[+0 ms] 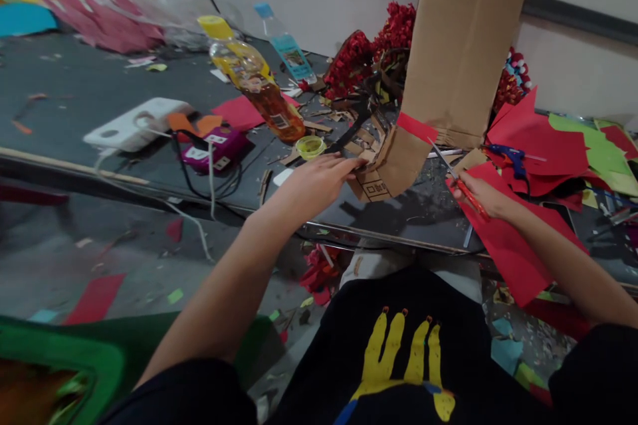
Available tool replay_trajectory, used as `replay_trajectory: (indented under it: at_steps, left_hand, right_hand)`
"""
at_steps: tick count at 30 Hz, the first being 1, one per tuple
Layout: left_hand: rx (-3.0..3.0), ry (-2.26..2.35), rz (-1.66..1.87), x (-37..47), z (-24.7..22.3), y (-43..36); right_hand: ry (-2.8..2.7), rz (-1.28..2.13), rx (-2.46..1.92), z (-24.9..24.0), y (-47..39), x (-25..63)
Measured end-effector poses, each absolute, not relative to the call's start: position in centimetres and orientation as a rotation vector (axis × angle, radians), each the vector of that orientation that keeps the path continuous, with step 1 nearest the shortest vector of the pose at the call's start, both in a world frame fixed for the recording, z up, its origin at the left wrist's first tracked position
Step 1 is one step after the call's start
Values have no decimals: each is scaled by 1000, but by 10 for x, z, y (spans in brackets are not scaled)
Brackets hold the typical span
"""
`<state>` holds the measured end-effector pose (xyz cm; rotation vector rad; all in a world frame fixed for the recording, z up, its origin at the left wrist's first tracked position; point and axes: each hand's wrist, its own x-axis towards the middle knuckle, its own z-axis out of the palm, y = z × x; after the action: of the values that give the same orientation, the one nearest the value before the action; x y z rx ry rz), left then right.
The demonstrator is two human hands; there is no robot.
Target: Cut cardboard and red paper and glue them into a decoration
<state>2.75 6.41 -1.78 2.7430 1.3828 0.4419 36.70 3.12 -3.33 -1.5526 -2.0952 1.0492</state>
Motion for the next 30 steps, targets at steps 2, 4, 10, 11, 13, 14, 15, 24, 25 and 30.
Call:
replay_trajectory:
  at_steps: [2, 4, 10, 11, 13, 14, 15, 24, 25, 30]
  left_hand:
    - [2768, 1328, 432, 27, -18, 58]
    - [2786, 1269, 426, 26, -19, 53]
    - [2823, 1173, 452, 26, -18, 53]
    - [2826, 1168, 454, 27, -18, 53]
    - [2828, 1156, 455, 28, -18, 55]
    - [2830, 1151, 451, 28, -18, 55]
    - [2836, 1147, 445, 29, -19, 55]
    - [2908, 1115, 373, 30, -24, 56]
    - [2906, 1122, 376, 29, -24, 56]
    - [2937, 1111, 448, 28, -25, 56]
  right_hand:
    - [-2125, 1040, -1613, -22, 19, 366]
    - [-2155, 1018, -1663, -11, 9, 365]
    - [-2190, 948, -1711, -6, -5, 369]
    - [-2188, 959, -1710, -8, -6, 370]
    - [-2168, 991, -1711, -10, -8, 371]
    - [-2152, 1006, -1719, -10, -9, 372]
    - [-2134, 1014, -1733, -10, -11, 372]
    - [-2093, 1050, -1797, -10, -13, 370]
    - [-2107, 1036, -1788, -11, -12, 371]
    - [-2161, 970, -1825, -11, -12, 373]
